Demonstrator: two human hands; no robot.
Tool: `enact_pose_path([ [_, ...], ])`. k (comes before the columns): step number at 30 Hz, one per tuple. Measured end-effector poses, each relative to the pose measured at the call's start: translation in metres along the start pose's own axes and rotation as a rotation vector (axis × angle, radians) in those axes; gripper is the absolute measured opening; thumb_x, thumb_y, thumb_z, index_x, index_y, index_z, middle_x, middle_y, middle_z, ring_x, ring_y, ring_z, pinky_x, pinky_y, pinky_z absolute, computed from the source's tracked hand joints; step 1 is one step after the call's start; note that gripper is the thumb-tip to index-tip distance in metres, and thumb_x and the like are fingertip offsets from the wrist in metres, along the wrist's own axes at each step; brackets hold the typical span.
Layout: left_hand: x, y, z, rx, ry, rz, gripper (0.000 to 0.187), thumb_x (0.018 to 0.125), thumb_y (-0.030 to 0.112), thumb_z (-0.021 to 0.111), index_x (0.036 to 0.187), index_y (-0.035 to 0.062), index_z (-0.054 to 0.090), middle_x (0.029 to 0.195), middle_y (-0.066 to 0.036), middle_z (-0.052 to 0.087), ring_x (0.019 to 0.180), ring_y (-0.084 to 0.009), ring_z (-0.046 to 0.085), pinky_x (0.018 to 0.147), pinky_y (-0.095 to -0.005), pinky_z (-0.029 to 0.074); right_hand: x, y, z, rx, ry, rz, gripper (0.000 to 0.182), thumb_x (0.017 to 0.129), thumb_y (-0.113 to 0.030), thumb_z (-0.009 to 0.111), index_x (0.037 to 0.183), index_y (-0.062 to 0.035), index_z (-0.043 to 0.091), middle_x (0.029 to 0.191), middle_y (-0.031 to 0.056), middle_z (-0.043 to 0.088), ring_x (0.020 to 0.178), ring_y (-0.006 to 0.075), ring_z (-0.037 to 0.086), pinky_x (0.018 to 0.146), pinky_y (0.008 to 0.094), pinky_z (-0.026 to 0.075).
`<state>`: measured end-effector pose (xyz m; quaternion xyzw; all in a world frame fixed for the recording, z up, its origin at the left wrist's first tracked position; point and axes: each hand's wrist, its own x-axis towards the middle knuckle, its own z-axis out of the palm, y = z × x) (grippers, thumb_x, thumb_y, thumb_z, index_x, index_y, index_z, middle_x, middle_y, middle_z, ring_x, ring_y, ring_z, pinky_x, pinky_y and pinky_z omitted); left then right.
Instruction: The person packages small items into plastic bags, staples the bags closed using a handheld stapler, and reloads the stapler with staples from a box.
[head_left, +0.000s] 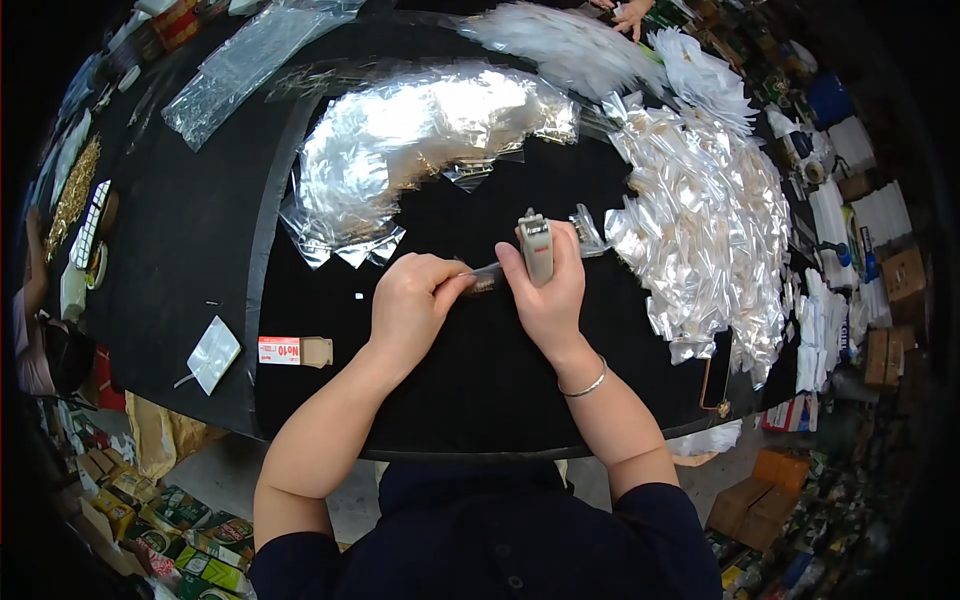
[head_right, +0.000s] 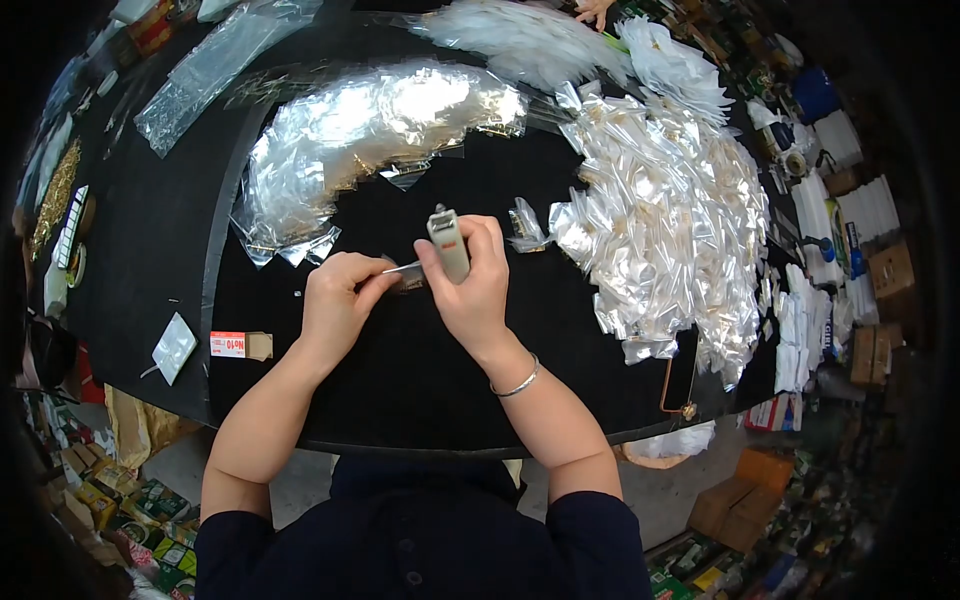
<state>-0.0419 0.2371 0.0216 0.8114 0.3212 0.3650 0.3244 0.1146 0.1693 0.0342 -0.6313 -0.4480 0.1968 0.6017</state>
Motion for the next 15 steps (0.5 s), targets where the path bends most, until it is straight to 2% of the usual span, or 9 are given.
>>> enact_pose_path([
  [2,-0.002,0.004,0.002,-0.014,-0.007,0.002,0.009,0.076,0.008,0.077,0.082,0.0037,0.073,0.076,-0.008,0.068,0.07,-0.0262,0.063,0.064,-0.0369,0.051,0.004,0.0,-0.001,-0.149,0.013,-0.423,0.022,0.084,-0.006,0.074,0.1,-0.002,0.059,0.079,0.0025,0.057,0.073,0.016,0.058,0.066,0.0284,0.047],
  [3,-0.004,0.007,0.004,-0.028,-0.016,0.002,0.009,0.075,0.008,0.077,0.082,0.0033,0.073,0.076,-0.009,0.068,0.07,-0.0263,0.063,0.064,-0.0368,0.05,0.002,0.0,0.001,-0.149,0.015,-0.424,0.022,0.084,-0.006,0.074,0.1,-0.002,0.059,0.079,0.0025,0.057,0.073,0.016,0.058,0.066,0.0284,0.047],
  [5,-0.008,0.011,0.007,-0.044,-0.028,0.008,0.009,0.075,0.007,0.077,0.081,0.003,0.072,0.075,-0.009,0.068,0.069,-0.0263,0.063,0.063,-0.0368,0.05,-0.006,0.0,0.006,-0.281,-0.086,-0.403,0.024,0.081,-0.007,0.076,0.098,-0.0033,0.059,0.078,0.0051,0.056,0.071,0.0224,0.058,0.065,0.0321,0.045],
  [7,-0.013,0.015,0.011,-0.092,-0.063,0.033,0.011,0.077,0.005,0.076,0.087,0.0014,0.072,0.077,-0.01,0.069,0.068,-0.0248,0.064,0.061,-0.0344,0.05,-0.007,0.0,0.005,-0.352,-0.129,-0.394,0.025,0.079,-0.008,0.077,0.097,-0.0039,0.059,0.077,0.0064,0.055,0.07,0.0255,0.057,0.064,0.034,0.044],
  [10,-0.014,0.018,0.01,-0.147,-0.084,0.007,0.013,0.079,0.003,0.075,0.092,-0.0003,0.072,0.079,-0.011,0.069,0.068,-0.0221,0.065,0.061,-0.0316,0.05,0.003,-0.001,-0.011,-0.626,0.061,-0.555,0.024,0.078,-0.007,0.077,0.094,-0.0047,0.06,0.08,0.009,0.058,0.071,0.0275,0.056,0.063,0.0361,0.042],
  [13,-0.011,0.019,0.01,-0.21,-0.118,-0.067,0.015,0.083,0.003,0.072,0.097,-0.0021,0.07,0.079,-0.011,0.07,0.069,-0.0184,0.067,0.061,-0.0285,0.051,0.017,-0.004,-0.026,-0.677,0.187,-0.629,0.022,0.08,-0.009,0.076,0.095,-0.0039,0.061,0.085,0.0097,0.061,0.075,0.0244,0.059,0.067,0.0342,0.044],
  [15,-0.01,0.012,0.011,-0.323,-0.063,-0.209,0.015,0.084,0.006,0.073,0.098,-0.0006,0.07,0.077,-0.01,0.069,0.068,-0.0185,0.066,0.061,-0.0292,0.051,0.018,-0.006,-0.026,-0.701,0.257,-0.668,0.021,0.081,-0.009,0.076,0.096,-0.0034,0.062,0.088,0.0101,0.063,0.077,0.0229,0.061,0.069,0.0333,0.046],
])
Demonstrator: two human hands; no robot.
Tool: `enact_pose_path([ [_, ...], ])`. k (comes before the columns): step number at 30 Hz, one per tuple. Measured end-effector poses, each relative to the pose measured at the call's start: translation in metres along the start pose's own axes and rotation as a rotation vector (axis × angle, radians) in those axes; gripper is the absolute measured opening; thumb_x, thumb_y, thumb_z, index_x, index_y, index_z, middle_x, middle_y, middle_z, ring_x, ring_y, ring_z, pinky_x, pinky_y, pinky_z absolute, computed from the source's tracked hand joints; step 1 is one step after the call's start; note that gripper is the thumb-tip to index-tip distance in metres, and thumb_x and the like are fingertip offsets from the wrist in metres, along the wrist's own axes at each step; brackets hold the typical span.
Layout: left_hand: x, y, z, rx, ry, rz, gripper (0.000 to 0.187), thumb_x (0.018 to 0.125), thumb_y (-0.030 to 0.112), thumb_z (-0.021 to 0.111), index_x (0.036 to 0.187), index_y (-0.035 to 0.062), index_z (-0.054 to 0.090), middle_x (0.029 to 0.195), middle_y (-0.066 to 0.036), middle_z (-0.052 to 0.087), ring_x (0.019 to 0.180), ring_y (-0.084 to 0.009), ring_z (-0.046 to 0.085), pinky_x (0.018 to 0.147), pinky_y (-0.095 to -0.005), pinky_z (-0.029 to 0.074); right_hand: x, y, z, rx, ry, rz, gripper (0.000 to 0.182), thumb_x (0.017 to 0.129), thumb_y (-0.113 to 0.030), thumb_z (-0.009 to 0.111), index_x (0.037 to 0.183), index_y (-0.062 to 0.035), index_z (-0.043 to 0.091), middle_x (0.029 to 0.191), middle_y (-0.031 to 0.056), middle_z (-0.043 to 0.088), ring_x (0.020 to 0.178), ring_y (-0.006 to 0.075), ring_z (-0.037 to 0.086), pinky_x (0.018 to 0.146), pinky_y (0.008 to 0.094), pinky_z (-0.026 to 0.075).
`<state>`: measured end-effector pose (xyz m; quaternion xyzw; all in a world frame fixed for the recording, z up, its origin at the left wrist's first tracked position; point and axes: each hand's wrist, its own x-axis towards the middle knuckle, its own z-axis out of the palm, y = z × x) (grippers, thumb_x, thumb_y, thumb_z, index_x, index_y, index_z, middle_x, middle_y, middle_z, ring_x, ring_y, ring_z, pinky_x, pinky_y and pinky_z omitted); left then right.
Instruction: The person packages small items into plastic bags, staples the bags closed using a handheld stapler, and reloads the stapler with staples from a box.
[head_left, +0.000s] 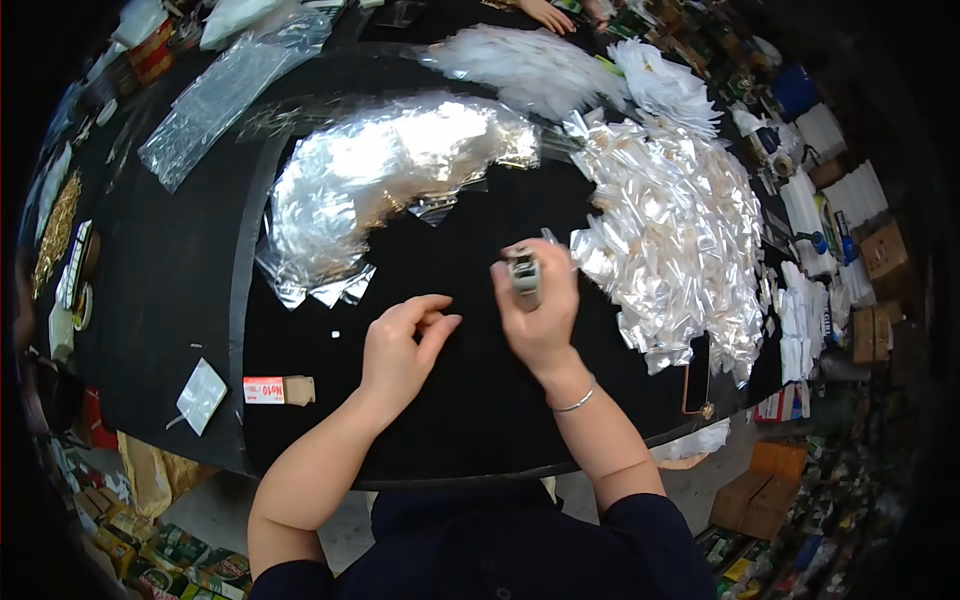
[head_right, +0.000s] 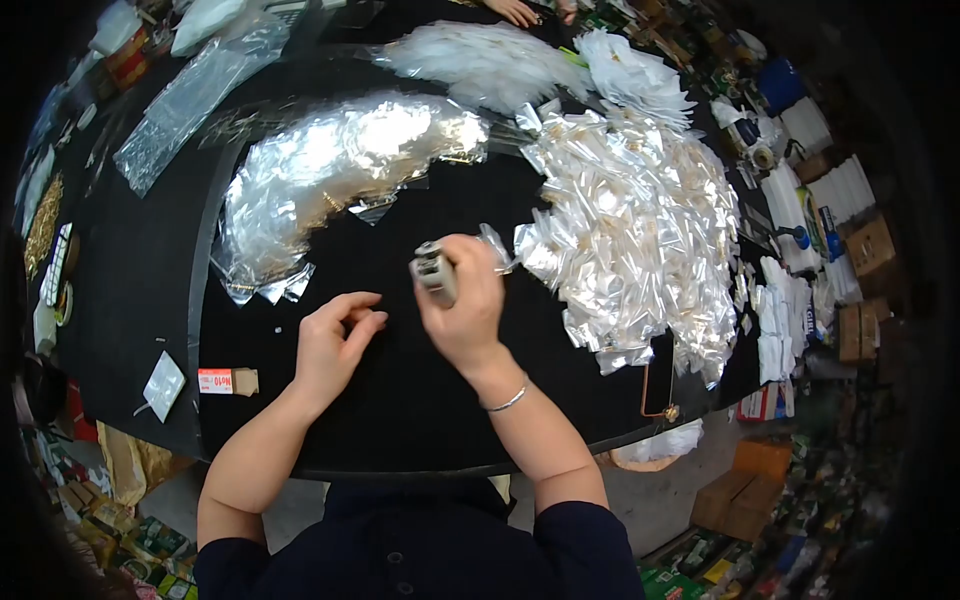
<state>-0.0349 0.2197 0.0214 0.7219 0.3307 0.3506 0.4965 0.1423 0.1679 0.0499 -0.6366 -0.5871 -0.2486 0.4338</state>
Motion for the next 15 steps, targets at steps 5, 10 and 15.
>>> enact_pose_path([
  [5,0.001,-0.01,0.002,-0.116,0.04,-0.063,0.014,0.086,0.007,0.072,0.098,-0.0001,0.07,0.077,-0.009,0.069,0.066,-0.0166,0.064,0.06,-0.0265,0.05,-0.014,0.005,0.019,0.86,-0.37,0.817,0.032,0.09,-0.014,0.069,0.117,0.0021,0.061,0.113,0.0099,0.065,0.103,0.0176,0.061,0.09,0.0318,0.048],
  [10,0.002,-0.003,-0.005,-0.001,-0.069,-0.048,0.014,0.09,0.004,0.068,0.103,-0.0028,0.069,0.085,-0.008,0.071,0.071,-0.0092,0.065,0.06,-0.0188,0.047,-0.008,0.102,0.029,0.666,-0.07,0.933,0.041,0.091,-0.014,0.067,0.127,0.003,0.058,0.118,0.0102,0.064,0.105,0.018,0.063,0.091,0.0302,0.049],
  [15,0.007,0.006,-0.003,0.103,-0.072,0.016,0.012,0.087,0.004,0.07,0.098,0.0,0.07,0.079,-0.006,0.068,0.063,-0.0095,0.058,0.056,-0.0207,0.042,0.028,0.173,0.031,0.319,-0.047,0.966,0.034,0.085,-0.018,0.073,0.112,0.0014,0.062,0.094,0.0078,0.065,0.084,0.0163,0.063,0.075,0.0307,0.05],
])
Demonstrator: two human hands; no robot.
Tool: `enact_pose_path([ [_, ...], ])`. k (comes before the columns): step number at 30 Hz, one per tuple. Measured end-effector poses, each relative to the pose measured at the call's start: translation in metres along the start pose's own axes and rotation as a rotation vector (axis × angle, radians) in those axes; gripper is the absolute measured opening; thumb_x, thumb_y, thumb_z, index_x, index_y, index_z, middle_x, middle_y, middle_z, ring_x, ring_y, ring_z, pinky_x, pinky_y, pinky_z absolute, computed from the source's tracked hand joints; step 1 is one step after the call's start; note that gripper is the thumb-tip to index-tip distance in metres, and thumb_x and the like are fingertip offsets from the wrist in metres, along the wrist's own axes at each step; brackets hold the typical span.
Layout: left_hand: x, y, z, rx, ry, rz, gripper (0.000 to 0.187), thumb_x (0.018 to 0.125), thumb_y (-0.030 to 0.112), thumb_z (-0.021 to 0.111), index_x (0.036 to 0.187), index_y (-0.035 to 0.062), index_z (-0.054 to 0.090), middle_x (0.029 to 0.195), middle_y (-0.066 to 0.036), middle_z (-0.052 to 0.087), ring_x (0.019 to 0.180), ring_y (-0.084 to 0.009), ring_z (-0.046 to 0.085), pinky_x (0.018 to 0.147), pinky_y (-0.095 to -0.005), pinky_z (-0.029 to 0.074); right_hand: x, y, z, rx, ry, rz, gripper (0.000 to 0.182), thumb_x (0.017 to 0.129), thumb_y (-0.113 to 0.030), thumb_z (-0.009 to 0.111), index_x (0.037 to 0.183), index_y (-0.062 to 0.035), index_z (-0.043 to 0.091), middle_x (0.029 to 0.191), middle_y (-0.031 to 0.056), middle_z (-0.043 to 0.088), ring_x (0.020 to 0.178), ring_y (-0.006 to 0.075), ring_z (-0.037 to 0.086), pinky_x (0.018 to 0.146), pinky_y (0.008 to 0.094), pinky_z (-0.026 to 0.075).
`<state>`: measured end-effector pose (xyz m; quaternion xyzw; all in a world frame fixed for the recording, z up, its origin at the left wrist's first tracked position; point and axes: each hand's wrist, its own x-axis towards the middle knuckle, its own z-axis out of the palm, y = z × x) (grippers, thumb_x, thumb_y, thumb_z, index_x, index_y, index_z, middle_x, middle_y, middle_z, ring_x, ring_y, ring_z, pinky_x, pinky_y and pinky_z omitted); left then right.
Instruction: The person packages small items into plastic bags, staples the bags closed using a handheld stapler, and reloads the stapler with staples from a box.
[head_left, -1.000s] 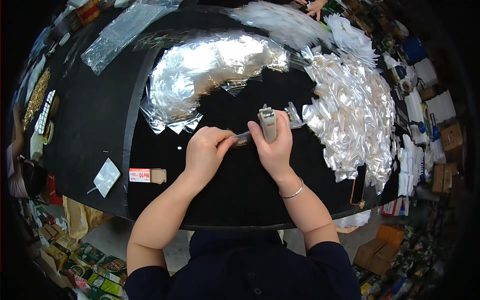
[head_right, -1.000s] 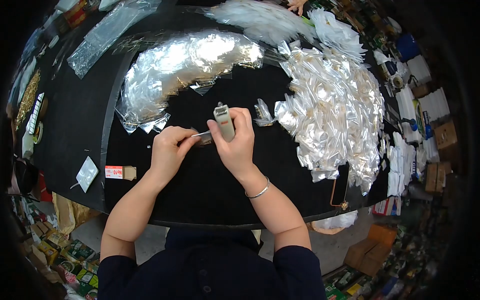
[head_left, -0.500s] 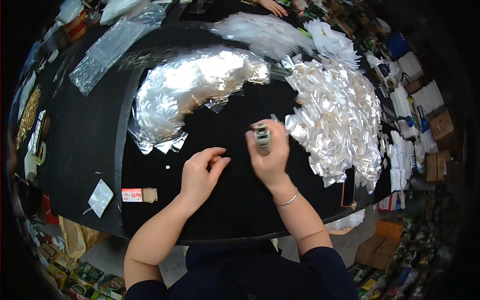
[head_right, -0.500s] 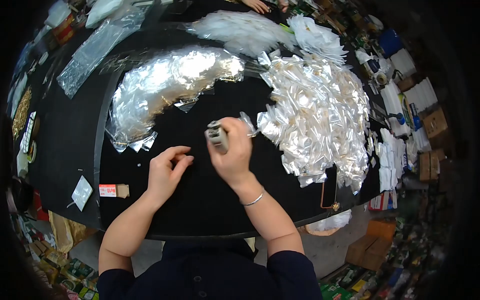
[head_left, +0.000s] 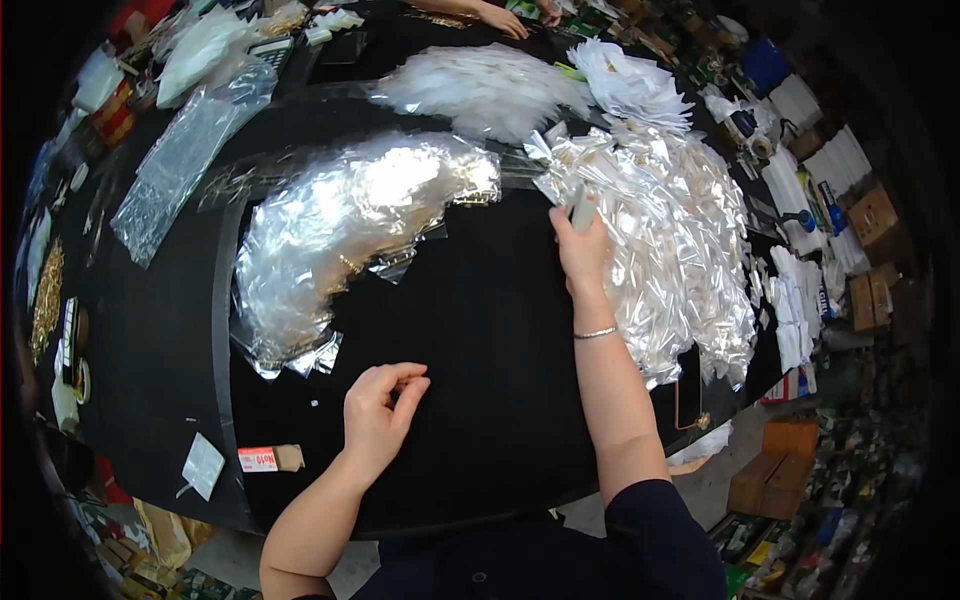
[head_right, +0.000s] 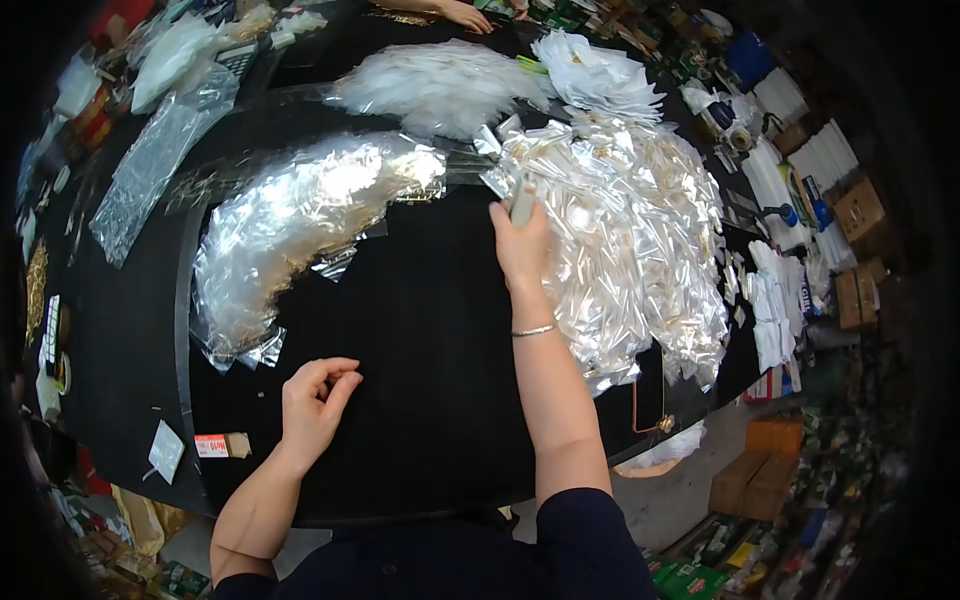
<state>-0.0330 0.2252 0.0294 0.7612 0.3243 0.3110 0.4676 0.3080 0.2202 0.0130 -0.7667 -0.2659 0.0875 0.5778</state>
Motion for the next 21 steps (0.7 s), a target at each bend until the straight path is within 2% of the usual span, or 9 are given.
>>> enact_pose_path([
  [2,0.002,0.004,0.001,0.081,-0.014,0.06,0.011,0.085,0.004,0.072,0.095,0.0014,0.071,0.076,-0.005,0.066,0.061,-0.0115,0.055,0.054,-0.0229,0.04,0.024,-0.003,0.01,-0.053,0.001,0.0,0.033,0.084,-0.019,0.075,0.107,0.0009,0.063,0.089,0.0072,0.065,0.08,0.016,0.062,0.071,0.031,0.05],
  [4,0.003,0.005,0.003,0.088,-0.02,0.068,0.011,0.084,0.004,0.072,0.094,0.0017,0.071,0.075,-0.005,0.065,0.062,-0.0126,0.055,0.055,-0.0238,0.041,0.04,-0.023,0.036,-0.133,-0.172,-0.051,0.036,0.078,-0.024,0.08,0.097,0.0014,0.063,0.082,0.0069,0.065,0.071,0.0156,0.061,0.064,0.0324,0.049],
  [5,0.004,0.006,0.003,0.093,-0.023,0.072,0.011,0.083,0.004,0.073,0.094,0.002,0.071,0.074,-0.005,0.065,0.062,-0.0138,0.056,0.055,-0.0247,0.041,0.052,-0.023,0.048,-0.127,-0.166,-0.049,0.036,0.078,-0.024,0.08,0.097,0.0014,0.063,0.082,0.0069,0.065,0.071,0.0156,0.061,0.064,0.0324,0.049],
  [7,0.005,0.008,0.002,0.104,-0.028,0.08,0.011,0.082,0.004,0.073,0.093,0.0023,0.071,0.073,-0.005,0.064,0.063,-0.0149,0.056,0.056,-0.0256,0.042,0.074,-0.022,0.07,-0.306,-0.178,0.019,0.041,0.073,-0.026,0.084,0.092,0.0021,0.062,0.085,0.008,0.066,0.07,0.0166,0.061,0.063,0.0329,0.048],
  [10,0.005,0.01,-0.001,0.101,-0.065,0.002,0.011,0.081,0.007,0.075,0.091,0.0036,0.071,0.077,-0.007,0.068,0.068,-0.0195,0.063,0.061,-0.0288,0.048,0.085,-0.035,0.082,-0.277,-0.277,0.093,0.043,0.071,-0.024,0.085,0.094,0.0047,0.062,0.085,0.009,0.066,0.073,0.0178,0.062,0.066,0.033,0.05],
  [12,0.006,0.007,0.0,0.104,-0.064,0.025,0.011,0.081,0.007,0.075,0.091,0.0036,0.071,0.077,-0.007,0.068,0.068,-0.0194,0.063,0.061,-0.0288,0.048,0.083,-0.034,0.087,-0.274,-0.333,0.132,0.045,0.071,-0.024,0.085,0.096,0.006,0.062,0.086,0.0095,0.066,0.074,0.0183,0.062,0.067,0.0331,0.05],
  [15,0.005,0.004,0.0,0.116,-0.059,0.076,0.011,0.081,0.007,0.075,0.09,0.0037,0.072,0.077,-0.006,0.068,0.068,-0.0194,0.063,0.06,-0.0286,0.048,0.077,-0.021,0.096,-0.036,-0.234,0.055,0.045,0.07,-0.02,0.084,0.099,0.0068,0.062,0.088,0.0104,0.066,0.079,0.0196,0.064,0.07,0.0326,0.051],
  [19,0.004,0.005,-0.001,0.103,-0.054,0.078,0.011,0.08,0.007,0.075,0.09,0.0037,0.071,0.077,-0.006,0.068,0.068,-0.0195,0.063,0.06,-0.0296,0.049,0.064,-0.018,0.084,-0.089,-0.158,-0.067,0.043,0.071,-0.013,0.082,0.103,0.0062,0.061,0.092,0.0101,0.067,0.082,0.0184,0.065,0.071,0.0317,0.052],
  [21,0.003,0.004,-0.004,0.098,-0.089,0.05,0.017,0.081,0.007,0.075,0.097,0.0036,0.071,0.083,-0.006,0.07,0.071,-0.0188,0.064,0.062,-0.0295,0.05,0.045,-0.038,0.067,-0.045,-0.19,-0.094,0.042,0.073,-0.011,0.081,0.105,0.005,0.06,0.093,0.0104,0.067,0.083,0.0175,0.065,0.072,0.0306,0.053],
])
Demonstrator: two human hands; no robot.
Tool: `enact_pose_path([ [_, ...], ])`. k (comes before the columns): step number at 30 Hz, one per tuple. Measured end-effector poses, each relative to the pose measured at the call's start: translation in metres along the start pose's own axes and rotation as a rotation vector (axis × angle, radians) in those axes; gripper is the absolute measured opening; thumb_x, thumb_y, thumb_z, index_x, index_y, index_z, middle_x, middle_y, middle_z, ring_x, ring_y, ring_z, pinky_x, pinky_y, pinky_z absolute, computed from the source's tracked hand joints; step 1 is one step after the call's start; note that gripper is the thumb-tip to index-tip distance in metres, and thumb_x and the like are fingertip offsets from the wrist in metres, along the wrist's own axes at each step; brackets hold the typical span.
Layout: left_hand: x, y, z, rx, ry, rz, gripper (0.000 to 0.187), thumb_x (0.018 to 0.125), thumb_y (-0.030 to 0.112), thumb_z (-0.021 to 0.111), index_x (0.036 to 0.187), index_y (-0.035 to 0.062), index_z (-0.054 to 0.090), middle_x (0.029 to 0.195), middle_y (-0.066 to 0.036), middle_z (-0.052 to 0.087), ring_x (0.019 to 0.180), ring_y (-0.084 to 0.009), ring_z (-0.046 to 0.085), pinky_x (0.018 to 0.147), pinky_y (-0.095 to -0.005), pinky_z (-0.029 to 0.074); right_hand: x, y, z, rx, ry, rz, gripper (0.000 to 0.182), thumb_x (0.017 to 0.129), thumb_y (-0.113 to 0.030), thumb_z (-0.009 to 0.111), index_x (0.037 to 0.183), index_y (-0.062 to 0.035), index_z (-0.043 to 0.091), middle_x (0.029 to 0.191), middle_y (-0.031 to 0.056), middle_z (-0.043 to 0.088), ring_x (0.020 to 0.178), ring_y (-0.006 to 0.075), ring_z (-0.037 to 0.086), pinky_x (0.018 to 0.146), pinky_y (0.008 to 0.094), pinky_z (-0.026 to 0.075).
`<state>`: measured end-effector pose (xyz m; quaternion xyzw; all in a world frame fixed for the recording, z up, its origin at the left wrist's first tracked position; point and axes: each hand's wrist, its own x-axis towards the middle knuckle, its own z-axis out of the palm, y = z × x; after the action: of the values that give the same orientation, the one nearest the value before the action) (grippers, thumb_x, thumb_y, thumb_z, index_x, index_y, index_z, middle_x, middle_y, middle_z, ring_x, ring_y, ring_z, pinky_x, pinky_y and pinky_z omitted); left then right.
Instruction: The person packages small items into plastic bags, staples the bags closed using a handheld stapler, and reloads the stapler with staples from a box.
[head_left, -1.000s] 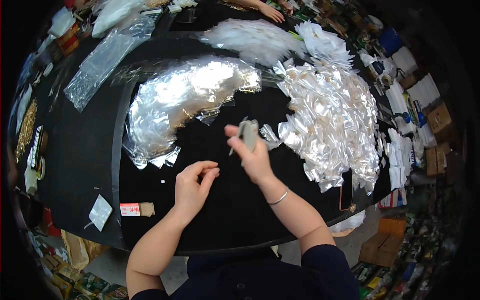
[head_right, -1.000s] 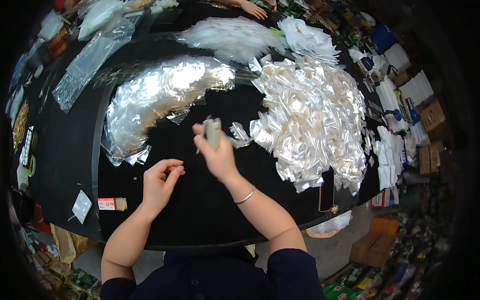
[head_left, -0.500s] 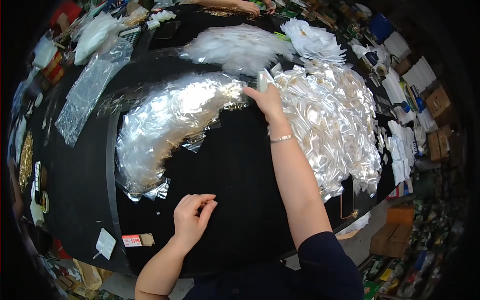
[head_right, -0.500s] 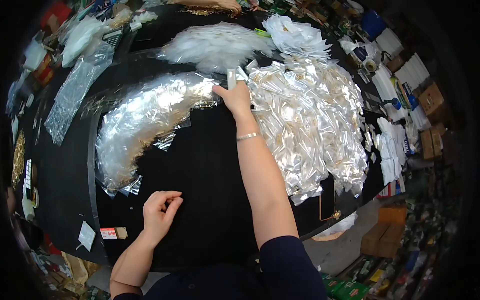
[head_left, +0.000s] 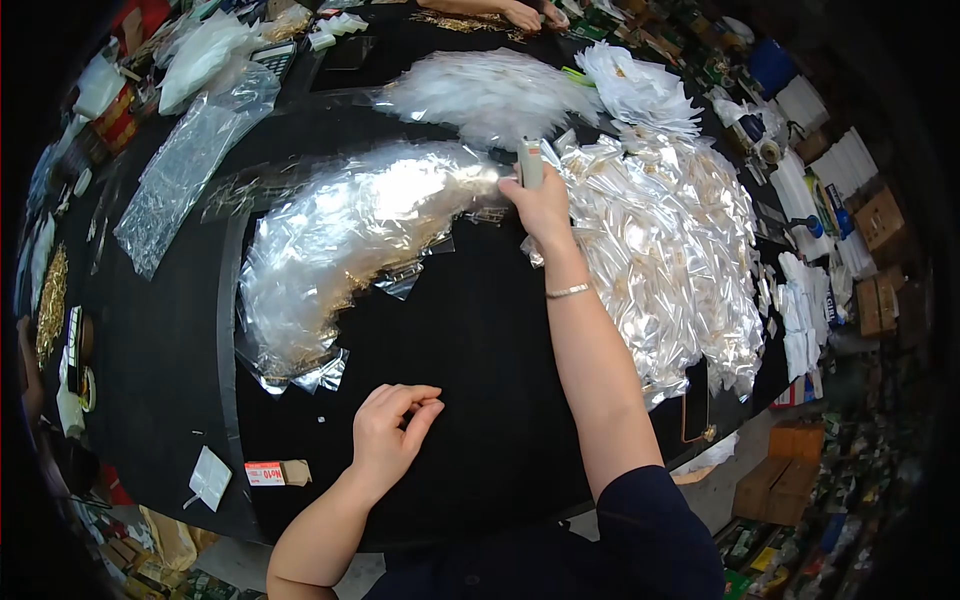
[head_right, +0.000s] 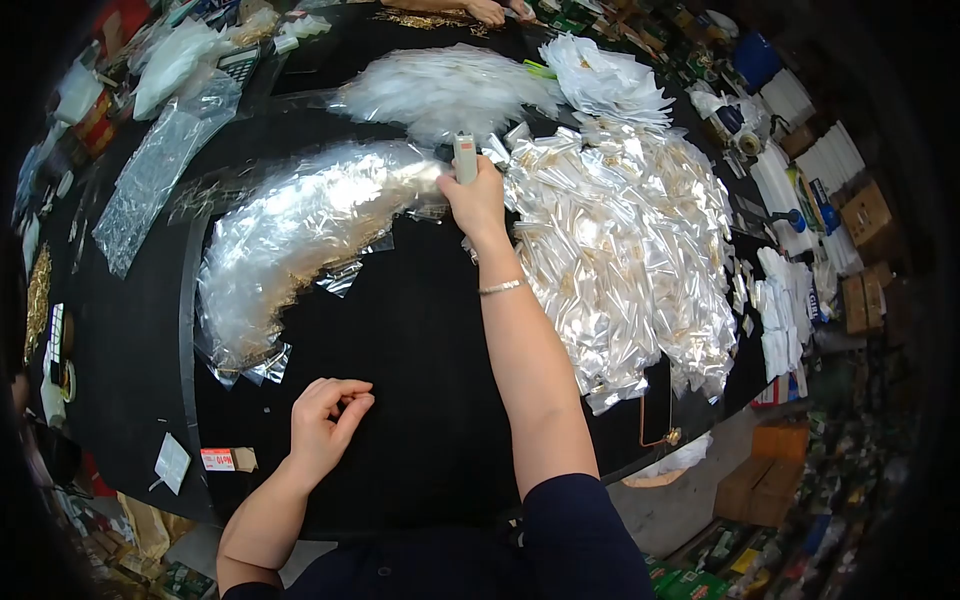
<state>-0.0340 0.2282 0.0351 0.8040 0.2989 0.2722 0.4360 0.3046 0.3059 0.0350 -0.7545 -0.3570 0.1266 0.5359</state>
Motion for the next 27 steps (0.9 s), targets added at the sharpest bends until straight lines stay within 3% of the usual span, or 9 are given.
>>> enact_pose_path([
  [2,0.0,0.0,0.001,-0.008,-0.009,-0.021,0.02,0.081,0.007,0.075,0.1,0.0035,0.07,0.087,-0.005,0.07,0.073,-0.0184,0.064,0.063,-0.0294,0.05,-0.027,-0.021,-0.015,0.039,-0.038,-0.032,0.04,0.075,-0.008,0.079,0.107,0.0038,0.059,0.095,0.0106,0.067,0.084,0.0166,0.066,0.074,0.0295,0.053],
  [4,0.001,-0.003,0.005,-0.21,0.1,-0.116,0.028,0.082,0.006,0.074,0.109,0.0037,0.067,0.097,-0.005,0.07,0.08,-0.0172,0.066,0.067,-0.0289,0.052,-0.062,-0.034,-0.025,0.275,-0.186,0.006,0.037,0.079,-0.006,0.077,0.11,0.0028,0.058,0.094,0.0098,0.067,0.086,0.0147,0.066,0.078,0.0282,0.054],
  [6,0.004,-0.006,0.008,-0.308,0.175,-0.184,0.032,0.083,0.006,0.074,0.113,0.0038,0.066,0.102,-0.005,0.07,0.083,-0.0166,0.066,0.069,-0.0287,0.052,-0.098,-0.048,-0.028,0.318,-0.323,0.06,0.034,0.081,-0.006,0.076,0.109,0.0023,0.057,0.093,0.009,0.067,0.086,0.0147,0.066,0.078,0.0279,0.054],
  [9,0.01,-0.014,0.008,-0.246,0.33,-0.074,0.037,0.086,0.004,0.072,0.121,0.0018,0.062,0.114,-0.007,0.067,0.095,-0.0135,0.065,0.073,-0.0255,0.053,-0.148,-0.055,-0.018,0.379,-0.532,0.13,0.03,0.083,-0.007,0.075,0.107,0.0014,0.057,0.092,0.0078,0.067,0.084,0.0141,0.065,0.077,0.0271,0.053],
  [12,0.01,-0.025,0.004,-0.613,0.177,-0.189,0.031,0.087,0.004,0.071,0.116,-0.0021,0.062,0.11,-0.009,0.069,0.093,-0.0119,0.066,0.076,-0.0245,0.054,-0.178,-0.057,-0.002,0.413,-0.669,0.15,0.028,0.084,-0.008,0.074,0.105,0.0005,0.057,0.09,0.0072,0.067,0.081,0.0131,0.065,0.074,0.0263,0.053],
  [17,0.008,-0.033,-0.001,-0.592,0.113,-0.344,0.024,0.09,0.002,0.069,0.111,-0.0047,0.062,0.103,-0.009,0.069,0.093,-0.0118,0.066,0.083,-0.0235,0.054,-0.194,-0.054,0.009,0.424,-0.614,0.121,0.025,0.085,-0.005,0.072,0.105,0.0004,0.057,0.091,0.0072,0.068,0.083,0.0125,0.065,0.077,0.0263,0.053],
  [23,0.01,-0.026,-0.002,-0.655,0.222,-0.355,0.016,0.088,0.002,0.071,0.101,-0.004,0.064,0.093,-0.007,0.069,0.084,-0.01,0.066,0.078,-0.0228,0.055,-0.192,-0.047,0.008,0.371,-0.589,0.098,0.028,0.084,-0.007,0.075,0.106,0.0004,0.059,0.094,0.0066,0.067,0.091,0.0136,0.065,0.083,0.0283,0.052],
  [27,0.011,-0.024,0.001,-0.653,0.259,-0.341,0.014,0.088,0.002,0.072,0.098,-0.0039,0.065,0.09,-0.006,0.069,0.08,-0.0085,0.066,0.074,-0.0218,0.055,-0.192,-0.047,0.011,0.348,-0.554,0.127,0.027,0.083,-0.009,0.076,0.103,-0.0002,0.06,0.092,0.0049,0.066,0.087,0.0124,0.063,0.081,0.0272,0.05],
])
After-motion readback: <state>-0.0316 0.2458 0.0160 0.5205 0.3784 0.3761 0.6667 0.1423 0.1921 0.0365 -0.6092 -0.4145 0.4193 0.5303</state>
